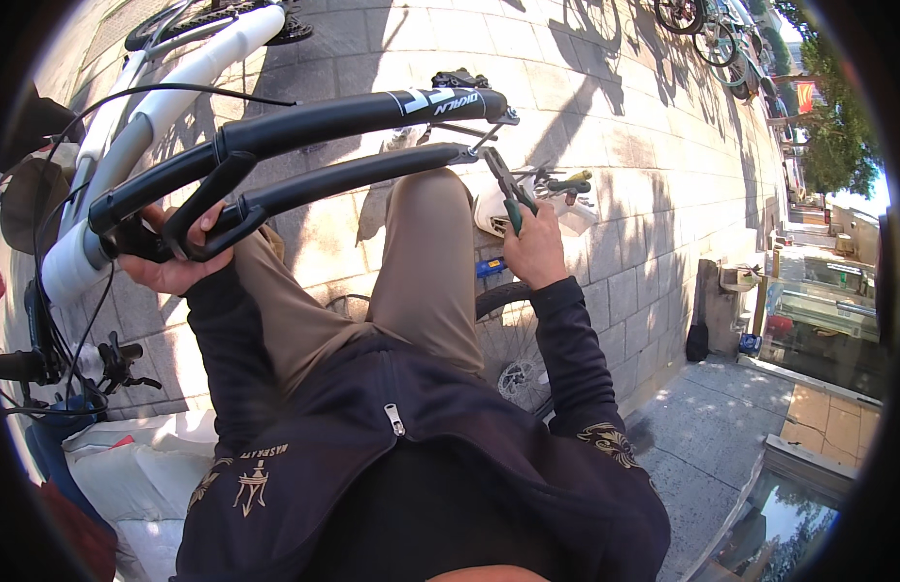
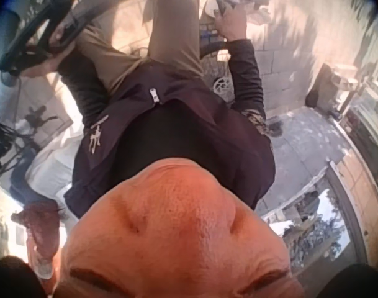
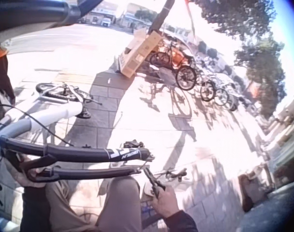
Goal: The person is repairing a bicycle on a sidewalk. They use pliers to adjust the handlebars and a screwdriver to tighten components on the handlebar stem.
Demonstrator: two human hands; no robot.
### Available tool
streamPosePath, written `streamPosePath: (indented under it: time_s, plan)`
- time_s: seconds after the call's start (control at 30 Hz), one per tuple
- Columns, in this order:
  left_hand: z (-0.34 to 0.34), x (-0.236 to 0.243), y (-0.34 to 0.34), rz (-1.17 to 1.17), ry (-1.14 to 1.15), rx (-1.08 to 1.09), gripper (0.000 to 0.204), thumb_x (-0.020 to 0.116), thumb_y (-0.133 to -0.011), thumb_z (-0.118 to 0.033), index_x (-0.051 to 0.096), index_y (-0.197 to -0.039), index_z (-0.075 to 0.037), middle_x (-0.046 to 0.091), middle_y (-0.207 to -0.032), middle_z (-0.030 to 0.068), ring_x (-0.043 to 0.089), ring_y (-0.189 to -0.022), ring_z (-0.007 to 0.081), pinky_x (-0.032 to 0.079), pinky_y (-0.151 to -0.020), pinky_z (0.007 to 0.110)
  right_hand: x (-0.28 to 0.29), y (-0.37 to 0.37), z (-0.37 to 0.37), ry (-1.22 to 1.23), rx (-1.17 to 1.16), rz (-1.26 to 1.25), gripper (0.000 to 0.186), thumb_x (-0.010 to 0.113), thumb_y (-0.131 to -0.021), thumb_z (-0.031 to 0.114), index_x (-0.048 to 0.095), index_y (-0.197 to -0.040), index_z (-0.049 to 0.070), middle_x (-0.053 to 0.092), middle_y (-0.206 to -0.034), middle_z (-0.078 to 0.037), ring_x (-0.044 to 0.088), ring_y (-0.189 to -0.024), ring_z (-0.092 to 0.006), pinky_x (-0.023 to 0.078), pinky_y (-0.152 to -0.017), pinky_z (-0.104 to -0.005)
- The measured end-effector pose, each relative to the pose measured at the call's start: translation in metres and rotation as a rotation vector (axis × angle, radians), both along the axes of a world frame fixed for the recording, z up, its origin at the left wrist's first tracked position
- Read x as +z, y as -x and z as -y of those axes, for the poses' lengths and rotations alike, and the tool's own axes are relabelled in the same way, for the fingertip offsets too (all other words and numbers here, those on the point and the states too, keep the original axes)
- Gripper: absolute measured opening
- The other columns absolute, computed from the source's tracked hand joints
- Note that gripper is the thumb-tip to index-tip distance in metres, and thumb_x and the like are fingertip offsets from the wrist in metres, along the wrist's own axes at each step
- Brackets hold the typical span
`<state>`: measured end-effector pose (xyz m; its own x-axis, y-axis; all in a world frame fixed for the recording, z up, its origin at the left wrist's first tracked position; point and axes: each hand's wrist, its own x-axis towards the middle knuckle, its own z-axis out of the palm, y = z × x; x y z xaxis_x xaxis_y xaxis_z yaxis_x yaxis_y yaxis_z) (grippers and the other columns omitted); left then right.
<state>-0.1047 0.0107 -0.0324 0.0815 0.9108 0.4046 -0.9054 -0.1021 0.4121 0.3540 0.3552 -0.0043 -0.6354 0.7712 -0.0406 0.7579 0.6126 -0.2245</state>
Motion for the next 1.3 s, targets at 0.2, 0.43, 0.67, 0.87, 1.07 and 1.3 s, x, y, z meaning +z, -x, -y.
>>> streamPosePath:
  time_s: [0.2, 0.43, 0.67, 0.87, 1.07, 1.3]
  plan:
    - [0.000, -0.008, 0.006, 0.019, -0.079, -0.042, 0.082, 0.091, -0.090, -0.039, 0.048, -0.160, -0.047, 0.044, -0.160, 0.0100, 0.031, -0.156, 0.0239, 0.020, -0.132, 0.058, 0.010, 0.025, 0.017, -0.071, -0.067, 0.087, 0.048, 0.067, -0.091, 0.016, 0.068, -0.137, 0.004, 0.057, -0.140, -0.028, 0.056, -0.131, -0.0461, 0.047, -0.109, -0.0544]
    - [-0.001, -0.015, -0.001, 0.108, -0.081, -0.004, 0.069, 0.090, -0.090, -0.043, 0.059, -0.152, -0.047, 0.039, -0.146, 0.0066, 0.025, -0.153, 0.0258, 0.020, -0.132, 0.053, 0.017, 0.020, 0.027, -0.015, -0.076, 0.082, 0.044, 0.066, -0.092, 0.018, 0.070, -0.133, 0.001, 0.060, -0.134, -0.029, 0.060, -0.123, -0.0473, 0.050, -0.105, -0.0536]
    - [-0.002, -0.008, -0.004, -0.034, -0.042, 0.126, 0.078, 0.090, -0.086, -0.054, 0.055, -0.155, -0.044, 0.052, -0.115, 0.0036, 0.036, -0.138, 0.0265, 0.028, -0.124, 0.054, 0.025, 0.022, 0.038, -0.038, -0.104, 0.145, 0.043, 0.065, -0.092, 0.018, 0.071, -0.132, 0.003, 0.060, -0.135, -0.029, 0.061, -0.122, -0.0461, 0.050, -0.104, -0.0544]
    - [0.000, -0.021, -0.003, 0.111, -0.014, 0.055, 0.065, 0.095, -0.084, -0.043, 0.067, -0.143, -0.050, 0.028, -0.146, 0.0054, 0.023, -0.151, 0.0262, 0.023, -0.131, 0.049, 0.042, 0.061, 0.044, -0.081, -0.154, 0.299, 0.039, 0.067, -0.091, 0.022, 0.071, -0.125, 0.001, 0.061, -0.130, -0.029, 0.062, -0.121, -0.0471, 0.052, -0.103, -0.0557]
    - [0.005, -0.035, 0.004, 0.063, -0.050, 0.094, 0.078, 0.097, -0.081, -0.046, 0.059, -0.148, -0.054, 0.026, -0.162, 0.0029, 0.025, -0.146, 0.0247, 0.031, -0.129, 0.053, 0.036, 0.065, 0.047, -0.033, -0.137, 0.264, 0.037, 0.067, -0.086, 0.023, 0.074, -0.115, 0.001, 0.060, -0.120, -0.029, 0.064, -0.111, -0.0484, 0.053, -0.097, -0.0545]
    - [0.009, -0.034, 0.000, 0.053, -0.051, 0.166, 0.084, 0.099, -0.079, -0.044, 0.056, -0.151, -0.056, 0.032, -0.161, 0.0017, 0.026, -0.146, 0.0249, 0.035, -0.127, 0.056, -0.001, 0.015, -0.027, -0.053, 0.264, -0.038, 0.033, 0.074, -0.086, 0.012, 0.072, -0.117, 0.002, 0.059, -0.120, -0.026, 0.063, -0.112, -0.0457, 0.053, -0.098, -0.0508]
